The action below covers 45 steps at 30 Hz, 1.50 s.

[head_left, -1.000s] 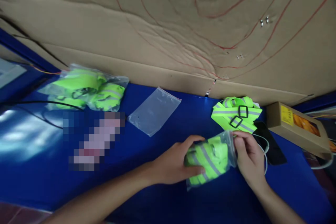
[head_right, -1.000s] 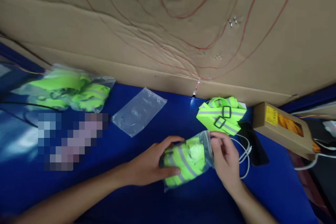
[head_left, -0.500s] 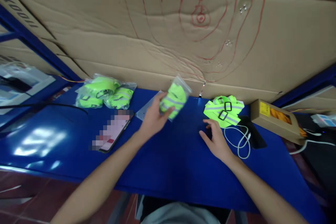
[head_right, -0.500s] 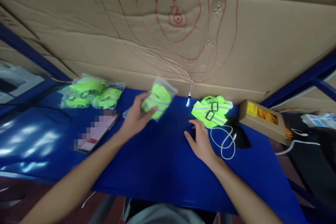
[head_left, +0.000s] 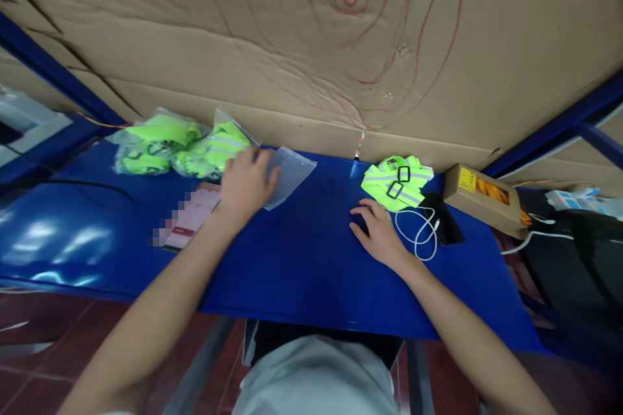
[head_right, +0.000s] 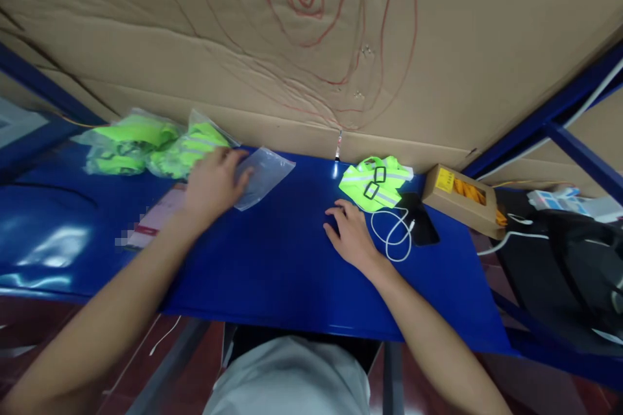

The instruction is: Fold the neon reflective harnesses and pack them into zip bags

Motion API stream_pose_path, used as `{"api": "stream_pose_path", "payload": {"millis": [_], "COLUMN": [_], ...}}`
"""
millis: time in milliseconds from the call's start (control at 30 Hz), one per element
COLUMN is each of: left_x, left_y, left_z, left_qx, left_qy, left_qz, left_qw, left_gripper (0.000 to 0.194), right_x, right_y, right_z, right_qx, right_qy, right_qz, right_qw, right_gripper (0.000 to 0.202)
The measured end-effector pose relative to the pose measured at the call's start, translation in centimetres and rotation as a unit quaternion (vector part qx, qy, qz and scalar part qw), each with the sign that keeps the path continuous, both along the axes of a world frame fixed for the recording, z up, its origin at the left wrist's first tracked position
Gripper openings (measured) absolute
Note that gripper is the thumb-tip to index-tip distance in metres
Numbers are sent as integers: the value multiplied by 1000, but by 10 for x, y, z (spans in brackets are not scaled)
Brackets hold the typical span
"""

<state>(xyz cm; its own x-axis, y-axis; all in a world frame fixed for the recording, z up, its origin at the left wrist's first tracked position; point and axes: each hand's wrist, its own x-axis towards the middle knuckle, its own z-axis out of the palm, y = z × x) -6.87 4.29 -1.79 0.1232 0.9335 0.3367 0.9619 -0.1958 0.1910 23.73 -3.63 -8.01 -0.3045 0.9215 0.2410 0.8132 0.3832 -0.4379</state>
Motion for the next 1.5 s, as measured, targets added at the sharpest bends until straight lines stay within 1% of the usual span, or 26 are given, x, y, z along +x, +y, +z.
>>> {"api": "stream_pose_path", "payload": {"millis": [33, 67, 133, 200, 267, 333, 400, 433, 467, 500, 567, 667, 733, 800, 867, 933, 1000, 1067, 1133, 1200, 1267, 1333, 1400, 1433, 1467, 1500], "left_x": [15, 29, 50, 63, 67, 66, 63, 62, 62, 61, 63, 65, 66, 65, 64, 62, 61, 59, 56, 54, 52, 53, 57, 60, 62, 63], "left_y": [-3, -7, -15, -24, -32, -37, -38, -38, -38, -38, -39, -41, -40, -38, -36, -34, -33, -31, -30, -30, -31, -36, -44, -49, -55, -60], "left_z": [-7, -14, -28, -38, -42, -42, -40, -39, -38, -37, -37, -40, -43, -46, -48, -50, -50, -49, -48, -46, -42, -38, -33, -29, -24, -19], "left_qx": [-44, -63, -92, -87, -79, -76, -64, -54, -44, -35, -33, -41, -45, -44, -34, -24, -25, -35, -22, 25, 68, 60, -6, -63, -133, -213], "left_qy": [35, 44, 63, 66, 43, 8, -23, -37, -51, -66, -98, -135, -135, -114, -98, -95, -93, -82, -85, -107, -130, -146, -162, -169, -173, -173], "left_qz": [-52, -78, -136, -178, -199, -207, -214, -221, -230, -242, -265, -285, -302, -322, -331, -334, -346, -367, -369, -349, -341, -366, -410, -435, -464, -495], "left_qw": [997, 994, 984, 978, 976, 975, 975, 973, 971, 967, 959, 948, 943, 939, 938, 938, 933, 926, 925, 931, 928, 917, 898, 882, 859, 825], "left_gripper": [51, 50, 48, 50, 58, 62, 59, 56, 53, 50, 46, 50, 60, 75, 88, 97, 96, 81, 58, 40, 30, 24, 24, 28, 35, 44], "right_x": [1, 4, 13, 27, 44, 59, 66, 67, 65, 62, 51, 29, 15, 3, -6, -12, -15, -15, -11, -6, 0, 7, 12, 14, 16, 17], "right_y": [1, 2, 5, 9, 14, 19, 22, 23, 23, 22, 19, 10, 1, -8, -16, -22, -26, -26, -25, -22, -18, -13, -8, -6, -4, -2], "right_z": [2, 4, 12, 21, 28, 31, 28, 26, 23, 20, 16, 15, 17, 21, 26, 32, 36, 38, 41, 44, 47, 47, 43, 39, 36, 32], "right_qx": [4, 17, 68, 132, 167, 162, 123, 97, 73, 56, 46, 55, 52, 47, 47, 49, 53, 69, 94, 127, 149, 148, 124, 109, 94, 80], "right_qy": [-3, -6, -16, -33, -56, -85, -116, -129, -138, -142, -131, -97, -93, -98, -92, -85, -87, -83, -64, -16, 46, 85, 63, 37, 9, -15], "right_qz": [-1, -8, -44, -100, -157, -214, -255, -263, -261, -246, -194, -97, -38, 19, 79, 136, 177, 184, 170, 140, 88, 14, -55, -79, -93, -100], "right_qw": [1000, 1000, 997, 986, 972, 960, 952, 951, 953, 957, 971, 989, 994, 994, 992, 986, 979, 977, 979, 982, 984, 985, 989, 990, 991, 992], "right_gripper": [29, 28, 28, 28, 31, 45, 63, 68, 69, 65, 56, 46, 39, 34, 31, 30, 27, 20, 15, 12, 9, 13, 23, 31, 41, 50]}}
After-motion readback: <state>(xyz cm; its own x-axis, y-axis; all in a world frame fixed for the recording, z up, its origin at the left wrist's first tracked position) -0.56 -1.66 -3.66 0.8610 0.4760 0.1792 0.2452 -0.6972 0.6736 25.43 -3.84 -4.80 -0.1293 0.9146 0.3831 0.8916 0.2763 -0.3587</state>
